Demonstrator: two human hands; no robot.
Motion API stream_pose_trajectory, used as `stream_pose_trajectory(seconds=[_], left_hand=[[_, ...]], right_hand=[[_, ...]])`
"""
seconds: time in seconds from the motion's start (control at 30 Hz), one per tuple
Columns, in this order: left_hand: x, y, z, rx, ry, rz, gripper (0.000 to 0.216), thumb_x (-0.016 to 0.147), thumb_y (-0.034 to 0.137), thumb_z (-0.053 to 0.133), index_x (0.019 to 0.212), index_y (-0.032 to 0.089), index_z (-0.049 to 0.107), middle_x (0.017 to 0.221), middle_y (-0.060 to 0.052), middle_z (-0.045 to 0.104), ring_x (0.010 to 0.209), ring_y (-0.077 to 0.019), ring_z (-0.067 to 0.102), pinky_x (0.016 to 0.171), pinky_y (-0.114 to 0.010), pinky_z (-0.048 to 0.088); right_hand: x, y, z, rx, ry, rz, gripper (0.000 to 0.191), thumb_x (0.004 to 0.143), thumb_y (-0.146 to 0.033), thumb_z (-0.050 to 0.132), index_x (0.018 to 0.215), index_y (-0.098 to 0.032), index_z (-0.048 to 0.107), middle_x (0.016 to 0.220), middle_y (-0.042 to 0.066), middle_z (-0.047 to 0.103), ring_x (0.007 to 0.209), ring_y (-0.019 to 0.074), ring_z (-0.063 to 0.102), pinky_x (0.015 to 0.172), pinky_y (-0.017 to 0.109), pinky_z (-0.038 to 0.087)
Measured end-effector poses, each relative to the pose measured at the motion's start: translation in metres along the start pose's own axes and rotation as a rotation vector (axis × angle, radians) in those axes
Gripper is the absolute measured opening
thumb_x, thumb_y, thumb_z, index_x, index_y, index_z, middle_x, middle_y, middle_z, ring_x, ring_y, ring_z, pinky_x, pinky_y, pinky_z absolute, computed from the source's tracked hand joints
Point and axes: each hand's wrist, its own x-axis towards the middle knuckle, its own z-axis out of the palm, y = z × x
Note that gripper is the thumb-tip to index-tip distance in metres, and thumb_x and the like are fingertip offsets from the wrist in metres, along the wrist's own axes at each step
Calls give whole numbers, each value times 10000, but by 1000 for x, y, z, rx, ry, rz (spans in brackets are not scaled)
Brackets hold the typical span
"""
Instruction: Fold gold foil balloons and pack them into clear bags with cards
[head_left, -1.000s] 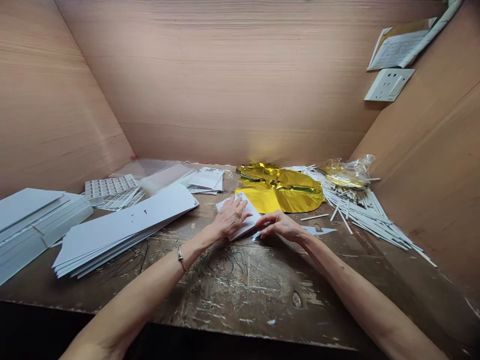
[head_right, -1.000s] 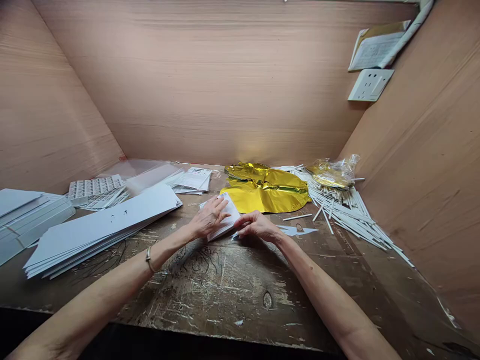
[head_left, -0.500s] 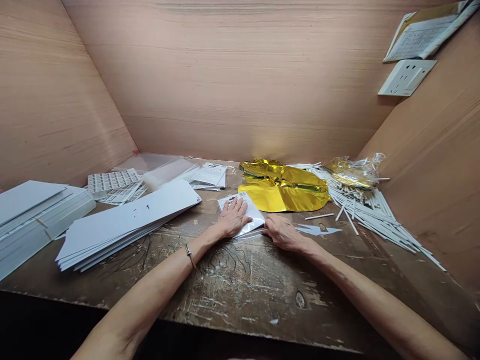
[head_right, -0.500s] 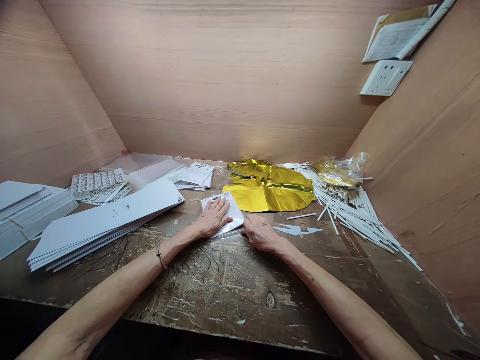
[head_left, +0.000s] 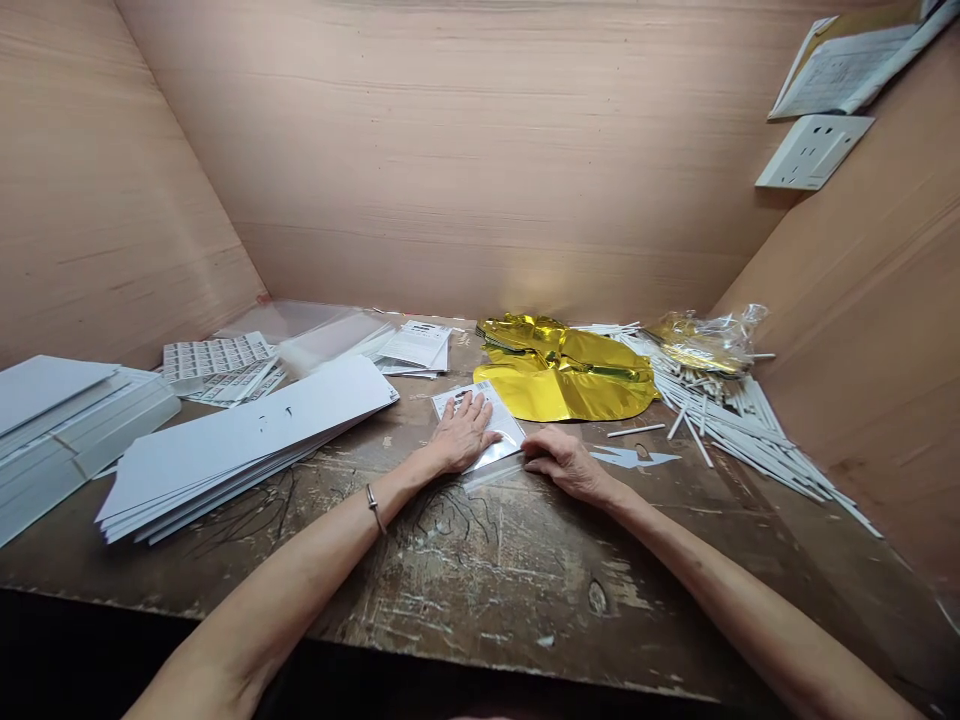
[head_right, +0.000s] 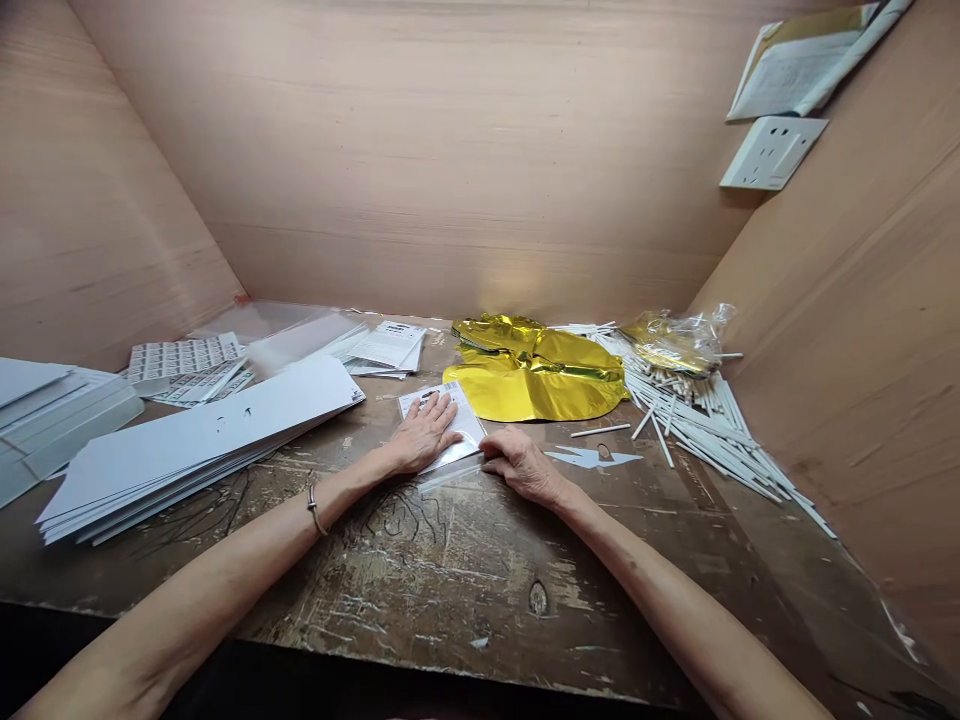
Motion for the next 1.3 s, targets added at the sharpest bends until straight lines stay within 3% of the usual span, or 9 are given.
stream_pose_trajectory(seconds=[0.2,0.3,0.4,0.5,0.57,0.67,0.83,1.07,1.3], left_hand=[[1,-1,2,-2,10,6,627,839,535,179,1324,143,245,1409,-118,169,1294,-282,73,1014,-491,92],[0,-1,2,-4,10,3,627,839,536,177,1323,143,247,1410,-116,169,1295,-279,72,1015,-489,89],[0,-1,2,-7,12,7,633,839,537,174,1323,135,247,1409,-117,171,1294,-279,76,1017,-488,82],[1,-1,2,-14,12,10,643,835,545,166,1324,135,244,1410,-118,166,1294,-282,75,1017,-490,78],[1,-2,2,-13,10,13,640,835,546,170,1325,141,241,1411,-116,163,1294,-281,71,1016,-490,74],[0,-3,2,-11,-1,26,625,838,537,183,1326,151,237,1413,-111,160,1296,-275,66,1018,-481,72],[-2,-4,4,-21,3,55,625,840,533,180,1326,145,239,1413,-110,160,1296,-275,58,1018,-482,62],[-3,-3,2,-58,6,54,623,841,520,199,1324,130,248,1409,-120,163,1295,-284,61,1016,-491,47],[-3,-7,-3,-170,21,98,577,835,488,296,1290,135,308,1396,-141,201,1289,-289,103,1012,-499,83]], right_hand=[[-2,3,11,-107,-43,-78,87,796,-116,421,801,-153,500,786,63,525,740,153,424,688,283,349],[-6,-9,13,-102,-66,-10,111,775,-76,402,798,-150,482,806,72,511,744,153,424,687,281,354],[-10,-23,11,50,-77,108,97,761,-93,440,817,-165,472,809,47,518,744,140,451,670,258,372],[-8,-28,6,159,5,159,73,763,-130,476,819,-175,492,807,27,539,745,131,476,679,251,385],[-3,-23,4,137,42,120,75,752,-142,510,819,-175,520,804,25,554,768,139,479,702,261,382],[2,-12,6,93,-18,-1,70,752,-160,534,819,-178,545,779,24,563,771,144,464,702,264,375],[0,-7,16,-80,-82,-174,150,821,-115,381,777,-153,519,764,60,536,748,153,419,701,295,347],[-3,-17,14,54,-67,22,91,773,-84,429,808,-159,466,798,47,504,738,138,433,655,255,370],[0,-13,9,-71,-34,-113,93,805,-220,487,812,-178,570,816,57,518,801,161,432,703,286,369]])
